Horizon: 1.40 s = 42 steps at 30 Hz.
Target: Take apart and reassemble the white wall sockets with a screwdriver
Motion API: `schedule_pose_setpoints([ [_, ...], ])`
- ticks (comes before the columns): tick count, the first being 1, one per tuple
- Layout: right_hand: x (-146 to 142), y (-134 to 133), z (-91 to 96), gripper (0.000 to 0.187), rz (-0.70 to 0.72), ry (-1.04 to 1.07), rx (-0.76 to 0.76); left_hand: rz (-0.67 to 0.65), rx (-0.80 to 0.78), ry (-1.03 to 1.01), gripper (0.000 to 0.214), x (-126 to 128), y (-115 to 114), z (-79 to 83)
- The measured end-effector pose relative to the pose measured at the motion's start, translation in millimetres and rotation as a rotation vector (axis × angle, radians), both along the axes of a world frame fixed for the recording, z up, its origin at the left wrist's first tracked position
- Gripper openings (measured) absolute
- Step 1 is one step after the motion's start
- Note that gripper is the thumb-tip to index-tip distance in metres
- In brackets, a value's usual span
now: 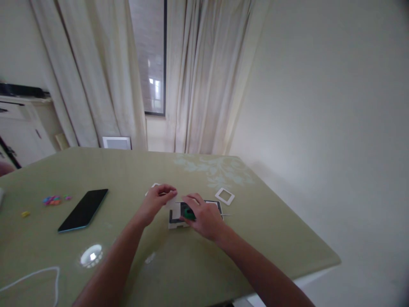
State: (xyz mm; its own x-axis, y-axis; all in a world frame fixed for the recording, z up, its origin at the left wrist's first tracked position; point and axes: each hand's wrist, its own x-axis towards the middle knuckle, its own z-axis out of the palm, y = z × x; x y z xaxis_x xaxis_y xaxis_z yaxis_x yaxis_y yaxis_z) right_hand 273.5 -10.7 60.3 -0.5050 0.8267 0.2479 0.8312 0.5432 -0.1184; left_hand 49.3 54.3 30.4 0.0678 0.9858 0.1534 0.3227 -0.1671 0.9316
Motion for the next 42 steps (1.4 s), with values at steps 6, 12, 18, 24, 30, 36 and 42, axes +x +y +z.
schedule_pose_setpoints([
  [6, 2.2, 3.8, -5.3, 0.037, 0.12, -0.212, 0.135, -0.115, -0.005, -0.2, 0.057, 47.8, -14.0, -11.8],
  [12, 11.1, 16.1, -40.8, 0.033, 0.284, -0.215, 0.398, -0.145, 0.062, -0.095, 0.038, 39.1, -5.2, -15.1],
  [18, 5.6, 23.3, -61.5, 0.025, 0.344, -0.165, 0.366, -0.11, 0.157, 0.06, 0.018, 30.3, 5.7, -29.9],
  [24, 11.0, 15.1, -57.2, 0.028, 0.197, -0.026, 0.123, -0.16, 0.164, 0.099, 0.024, 27.5, 7.4, -38.4],
  [30, 13.4, 8.4, -47.3, 0.063, 0.16, -0.022, -0.093, -0.156, 0.126, 0.101, 0.025, 29.2, 11.0, -42.4],
  [36, 5.9, 5.7, -39.1, 0.062, 0.18, -0.1, -0.131, -0.158, 0.109, 0.084, 0.029, 29.0, 12.5, -45.1],
  [42, 20.0, 6.9, -19.7, 0.048, 0.065, -0.032, -0.097, -0.13, 0.15, 0.135, 0.04, 33.0, 5.9, -45.8],
])
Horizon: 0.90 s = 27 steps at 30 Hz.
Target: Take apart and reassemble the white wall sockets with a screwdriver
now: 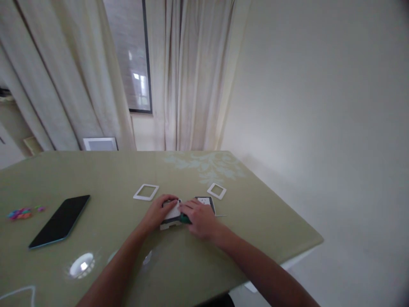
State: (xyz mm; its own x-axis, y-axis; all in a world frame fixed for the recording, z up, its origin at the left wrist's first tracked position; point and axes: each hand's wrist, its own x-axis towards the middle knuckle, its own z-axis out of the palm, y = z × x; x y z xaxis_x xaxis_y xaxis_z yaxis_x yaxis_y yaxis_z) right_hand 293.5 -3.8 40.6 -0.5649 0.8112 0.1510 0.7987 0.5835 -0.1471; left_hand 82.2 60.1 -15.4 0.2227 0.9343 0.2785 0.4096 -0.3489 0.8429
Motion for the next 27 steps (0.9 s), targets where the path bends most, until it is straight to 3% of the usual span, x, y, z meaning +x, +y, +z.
schedule_pose_setpoints([
  [3, 35.2, 20.9, 17.2, 0.033, -0.397, 0.033, 0.015, 0.028, 0.012, 0.051, 0.044, -1.2, 2.8, -2.1],
  [6, 78.1, 48.3, 22.4, 0.025, -0.594, -0.012, -0.039, 0.129, 0.035, 0.105, 0.047, -14.7, 10.5, -4.0],
  [9, 105.1, 61.5, 10.9, 0.025, -0.604, -0.063, -0.157, 0.271, 0.071, 0.16, 0.038, -38.7, 17.4, -6.9],
  [13, 112.6, 55.6, -3.2, 0.019, -0.568, -0.095, -0.179, 0.342, 0.079, 0.186, 0.025, -63.7, 20.3, -12.5],
  [17, 105.8, 46.1, 10.7, 0.016, -0.586, -0.109, -0.059, 0.342, 0.106, 0.114, 0.026, -60.4, 19.9, -11.4],
  [19, 92.0, 41.6, 22.4, 0.023, -0.531, -0.105, 0.009, 0.313, 0.102, 0.054, 0.035, -48.3, 19.2, -8.3],
  [22, 52.1, 32.5, 31.1, 0.024, -0.268, -0.1, 0.024, 0.219, 0.06, -0.053, 0.056, -25.5, 16.2, -3.9],
  [25, 4.1, 21.8, 24.2, 0.025, -0.013, -0.122, -0.01, 0.114, 0.006, -0.121, 0.072, -9.7, 10.3, -1.8],
  [27, -19.2, 15.1, 14.4, 0.028, 0.083, -0.134, -0.02, 0.051, -0.015, -0.116, 0.067, -6.2, 6.4, -1.3],
])
